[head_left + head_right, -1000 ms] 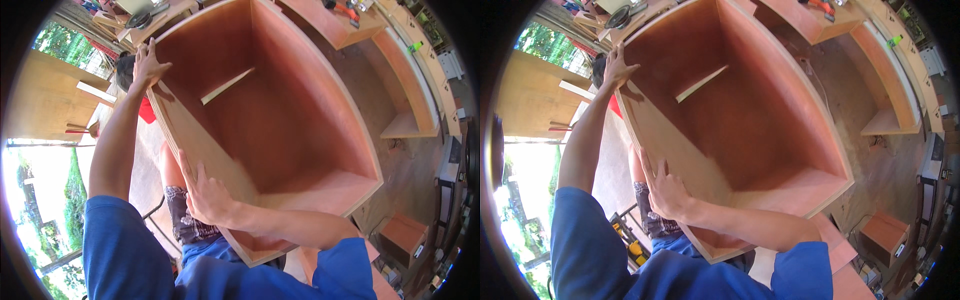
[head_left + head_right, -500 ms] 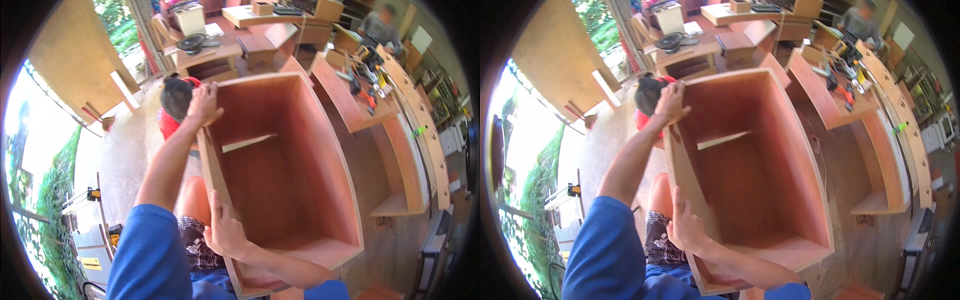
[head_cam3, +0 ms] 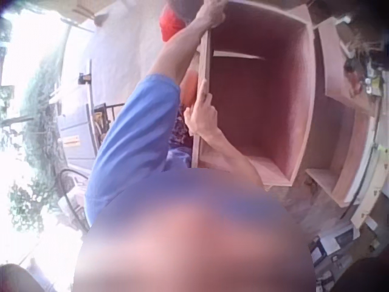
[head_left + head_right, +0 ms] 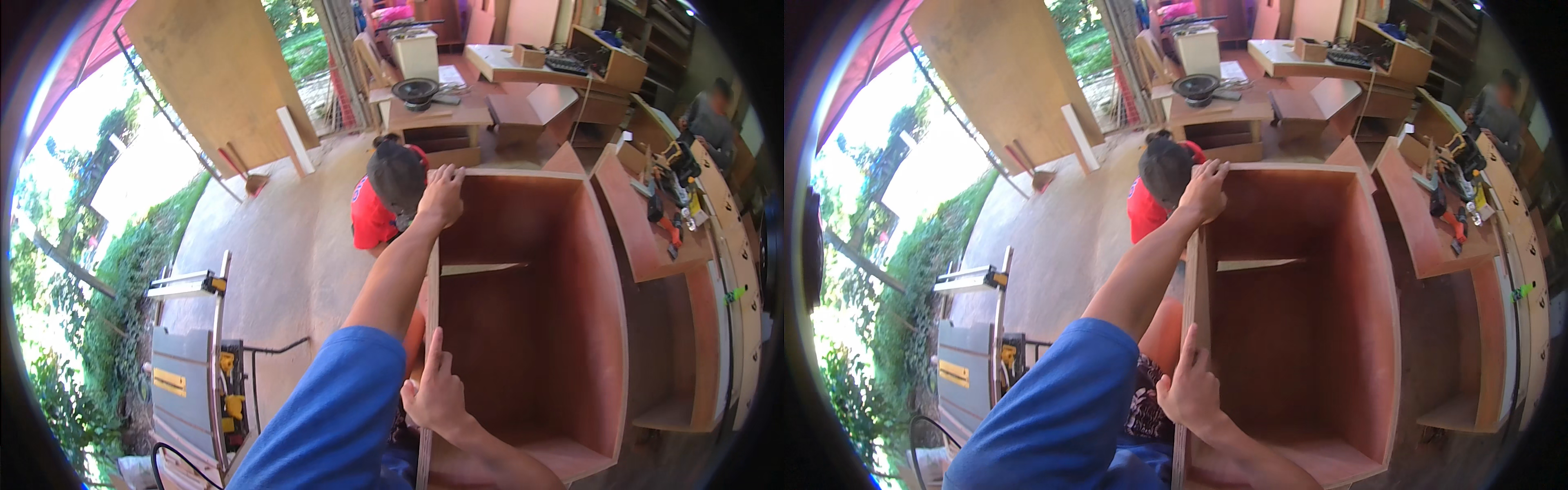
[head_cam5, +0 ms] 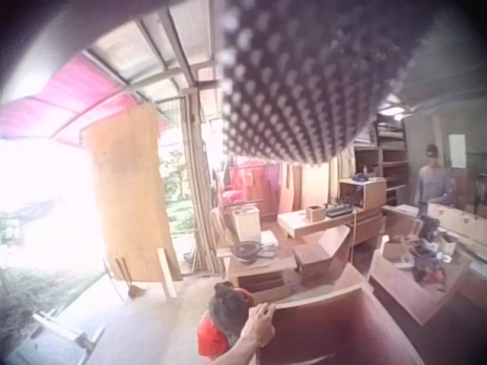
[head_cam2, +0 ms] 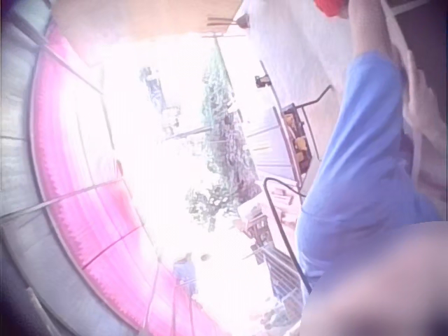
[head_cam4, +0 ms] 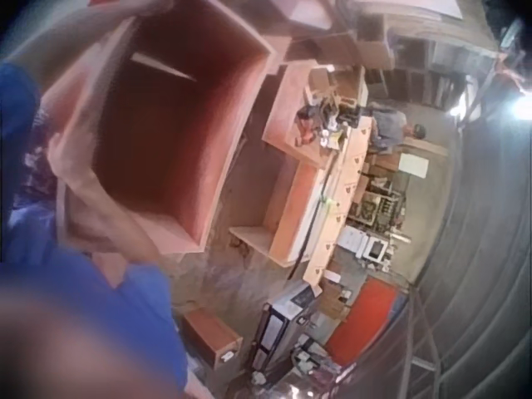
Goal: The person assembles a wooden cabinet by aligning and fitting side panels and a top panel. They lift and position the panels, check alignment, and adjust the pieces with assistance from another person.
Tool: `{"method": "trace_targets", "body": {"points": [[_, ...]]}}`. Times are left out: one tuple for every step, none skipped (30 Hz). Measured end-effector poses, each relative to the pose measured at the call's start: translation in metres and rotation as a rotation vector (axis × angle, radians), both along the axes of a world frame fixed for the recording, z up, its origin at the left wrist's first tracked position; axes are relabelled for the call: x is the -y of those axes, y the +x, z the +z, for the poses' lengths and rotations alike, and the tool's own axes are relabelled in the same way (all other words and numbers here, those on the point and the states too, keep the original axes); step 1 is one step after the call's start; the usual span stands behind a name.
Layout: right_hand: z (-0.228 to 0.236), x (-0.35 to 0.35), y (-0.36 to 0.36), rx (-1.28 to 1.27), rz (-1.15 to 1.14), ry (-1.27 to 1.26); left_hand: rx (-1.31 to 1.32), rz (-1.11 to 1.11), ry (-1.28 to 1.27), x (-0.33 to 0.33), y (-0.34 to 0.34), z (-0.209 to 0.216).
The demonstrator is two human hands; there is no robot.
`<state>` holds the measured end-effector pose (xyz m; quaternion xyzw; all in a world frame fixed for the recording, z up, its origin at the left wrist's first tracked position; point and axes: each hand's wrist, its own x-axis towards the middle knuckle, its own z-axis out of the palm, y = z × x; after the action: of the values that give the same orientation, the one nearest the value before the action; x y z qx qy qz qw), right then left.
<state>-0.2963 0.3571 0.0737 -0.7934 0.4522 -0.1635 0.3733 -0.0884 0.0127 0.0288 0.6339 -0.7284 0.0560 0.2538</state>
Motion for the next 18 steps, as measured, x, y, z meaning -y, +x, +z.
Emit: {"method": "trace_targets", "body": {"points": [[0.001, 0.0014, -0.0009, -0.003, -0.006, 0.006, -0.008, 0.005, 0.02, 0.0009, -0.0003, 0.0013], [0.0017, 0.0012, -0.001, -0.026, -0.001, 0.029, 0.022, 0.008, -0.005, 0.0017, -0.0007, 0.0025], [0.0018, 0.002, -0.0018, -0.066, 0.014, 0.018, 0.047, 0.024, 0.022, 0.0021, -0.0012, 0.0032], [0.0016, 0.0025, -0.0019, -0.067, 0.012, 0.0, 0.016, 0.03, 0.029, 0.0014, -0.0019, 0.0035], [0.0009, 0.0027, -0.0023, -0.071, 0.019, -0.003, 0.004, 0.018, 0.063, 0.002, -0.0017, 0.0048], [0.0, 0.0032, -0.0027, -0.064, 0.024, -0.014, -0.007, 0.013, 0.041, 0.0006, -0.0026, 0.0048], [-0.0008, 0.0036, -0.0032, -0.051, 0.026, -0.016, -0.012, 0.021, 0.041, -0.0005, -0.0027, 0.0053], [-0.0015, 0.0035, -0.0034, -0.042, 0.031, -0.008, -0.018, 0.024, 0.04, -0.0016, -0.0029, 0.0059], [-0.0021, 0.003, -0.0036, -0.039, 0.033, 0.004, -0.023, 0.032, 0.043, -0.0026, -0.0032, 0.0063], [-0.0026, 0.0028, -0.0034, -0.046, 0.032, -0.01, -0.029, 0.039, 0.045, -0.0031, -0.0035, 0.0069], [-0.0028, 0.0017, -0.0037, -0.053, 0.031, -0.015, -0.027, 0.028, 0.036, -0.0041, -0.0038, 0.0067], [-0.003, 0.002, -0.0034, -0.063, 0.03, -0.018, -0.023, 0.018, 0.022, -0.0037, -0.0035, 0.0072], [-0.0029, 0.002, -0.003, -0.072, 0.031, -0.019, -0.016, 0.021, 0.015, -0.0037, -0.0033, 0.0072], [-0.0028, 0.0018, -0.0026, -0.071, 0.03, -0.02, -0.035, 0.022, 0.022, -0.0034, -0.0032, 0.0069], [-0.0027, 0.0019, -0.0028, -0.074, 0.027, -0.022, -0.06, 0.009, 0.002, -0.0029, -0.0034, 0.0061], [-0.0024, 0.0021, -0.0021, -0.075, 0.026, -0.02, -0.077, 0.005, -0.01, -0.002, -0.0027, 0.0055], [-0.0022, 0.0022, -0.0016, -0.076, 0.027, -0.01, -0.089, 0.014, 0.007, -0.0018, -0.002, 0.0044], [-0.0021, 0.0027, -0.0012, -0.075, 0.026, -0.015, -0.095, -0.004, -0.01, -0.0014, -0.0011, 0.0033]]}}
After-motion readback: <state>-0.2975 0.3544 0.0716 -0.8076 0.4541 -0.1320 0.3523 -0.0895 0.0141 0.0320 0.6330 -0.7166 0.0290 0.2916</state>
